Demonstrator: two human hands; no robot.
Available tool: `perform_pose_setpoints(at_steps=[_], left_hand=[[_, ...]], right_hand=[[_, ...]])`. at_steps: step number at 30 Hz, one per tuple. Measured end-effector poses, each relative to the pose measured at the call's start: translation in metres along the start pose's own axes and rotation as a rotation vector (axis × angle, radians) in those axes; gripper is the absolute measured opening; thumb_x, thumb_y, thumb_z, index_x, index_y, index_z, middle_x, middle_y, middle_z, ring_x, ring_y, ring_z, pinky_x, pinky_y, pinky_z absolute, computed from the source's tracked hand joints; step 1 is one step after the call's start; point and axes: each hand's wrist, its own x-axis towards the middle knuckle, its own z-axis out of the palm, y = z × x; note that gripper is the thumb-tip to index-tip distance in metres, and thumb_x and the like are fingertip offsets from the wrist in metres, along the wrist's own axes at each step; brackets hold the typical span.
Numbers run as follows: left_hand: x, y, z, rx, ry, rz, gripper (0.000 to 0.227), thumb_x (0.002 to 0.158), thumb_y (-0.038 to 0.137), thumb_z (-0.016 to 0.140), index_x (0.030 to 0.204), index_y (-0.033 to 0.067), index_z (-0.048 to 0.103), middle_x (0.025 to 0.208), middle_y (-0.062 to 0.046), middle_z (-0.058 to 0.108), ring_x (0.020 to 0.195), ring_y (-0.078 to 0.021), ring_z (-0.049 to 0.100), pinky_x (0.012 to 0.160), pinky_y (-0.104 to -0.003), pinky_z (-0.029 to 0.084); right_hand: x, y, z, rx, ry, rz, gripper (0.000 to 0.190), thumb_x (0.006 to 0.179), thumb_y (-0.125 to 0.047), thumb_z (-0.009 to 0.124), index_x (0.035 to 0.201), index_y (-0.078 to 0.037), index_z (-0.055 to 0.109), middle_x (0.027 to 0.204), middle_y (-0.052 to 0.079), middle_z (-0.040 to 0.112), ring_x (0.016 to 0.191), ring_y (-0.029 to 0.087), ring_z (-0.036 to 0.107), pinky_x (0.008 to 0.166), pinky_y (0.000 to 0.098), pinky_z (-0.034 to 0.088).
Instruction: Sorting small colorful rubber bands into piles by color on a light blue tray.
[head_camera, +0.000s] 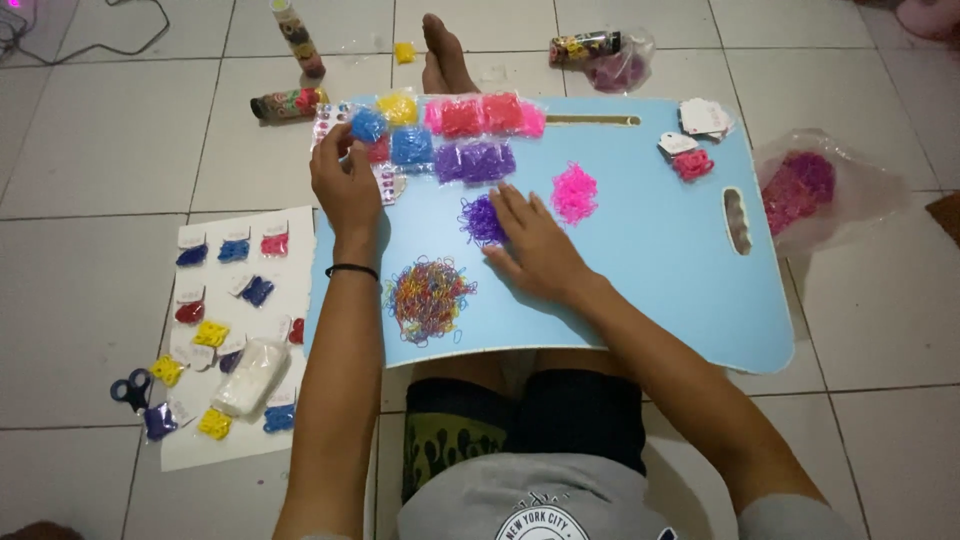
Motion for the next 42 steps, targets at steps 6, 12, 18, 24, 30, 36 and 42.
perform_pose_setpoints(at_steps=[6,12,18,24,30,36,42], left_hand=[[0.003,-0.004,-0.001,0.003,-0.034,0.020,0.027,0.106,0.018,0.054,0.131,0.0096,0.059,0.122,-0.020,0.058,0.121,-0.0395,0.062,0.102,-0.053,0.053],[0.002,-0.014,0.001,0.059,-0.023,0.105,0.027,0.105,0.017,0.053,0.129,0.0072,0.061,0.120,-0.019,0.061,0.117,-0.0377,0.064,0.098,-0.052,0.056],[0.002,-0.011,0.000,0.053,-0.022,0.068,0.027,0.106,0.015,0.054,0.132,0.0095,0.060,0.122,-0.019,0.061,0.119,-0.0374,0.065,0.099,-0.053,0.056],[0.002,-0.008,0.000,-0.010,-0.004,0.023,0.028,0.105,0.016,0.055,0.132,0.0107,0.062,0.120,-0.019,0.061,0.118,-0.0386,0.064,0.099,-0.053,0.054],[0.000,-0.005,0.001,-0.021,-0.012,0.003,0.028,0.105,0.016,0.054,0.132,0.0105,0.061,0.121,-0.019,0.060,0.118,-0.0389,0.063,0.101,-0.054,0.053],[0.004,-0.019,0.003,-0.003,-0.017,0.005,0.028,0.105,0.018,0.056,0.132,0.0135,0.061,0.123,-0.017,0.060,0.120,-0.0359,0.063,0.101,-0.051,0.054],[0.001,-0.012,-0.001,-0.003,-0.025,0.007,0.028,0.106,0.017,0.056,0.133,0.0112,0.060,0.123,-0.019,0.061,0.120,-0.0374,0.064,0.100,-0.053,0.055]], right_hand=[[0.010,-0.011,0.003,0.102,-0.057,0.083,0.068,0.104,-0.039,0.061,0.161,-0.011,0.037,0.164,0.020,0.036,0.146,0.037,0.045,0.120,0.0476,0.038],[0.028,0.005,0.028,-0.135,0.221,-0.243,0.044,0.104,-0.043,0.060,0.137,-0.015,0.067,0.141,0.013,0.063,0.140,0.032,0.052,0.117,0.0491,0.036],[0.039,0.032,0.064,-0.192,0.279,-0.334,0.028,0.104,-0.033,0.062,0.122,-0.016,0.075,0.123,0.006,0.074,0.127,0.024,0.063,0.115,0.0450,0.040],[0.022,0.007,0.024,-0.029,0.256,-0.115,0.043,0.103,-0.033,0.066,0.138,-0.007,0.064,0.140,0.023,0.060,0.136,0.042,0.054,0.114,0.0520,0.043],[0.014,-0.024,0.007,0.209,0.105,0.154,0.057,0.104,-0.029,0.065,0.151,-0.001,0.049,0.153,0.028,0.046,0.143,0.044,0.046,0.117,0.0515,0.040],[0.015,-0.005,0.035,0.007,0.146,0.019,0.048,0.105,-0.041,0.061,0.141,-0.009,0.064,0.147,0.019,0.057,0.144,0.037,0.047,0.122,0.0475,0.035],[0.021,-0.018,0.022,-0.104,0.156,-0.085,0.040,0.107,-0.037,0.058,0.138,-0.013,0.067,0.149,0.017,0.057,0.146,0.037,0.045,0.124,0.0552,0.027]])
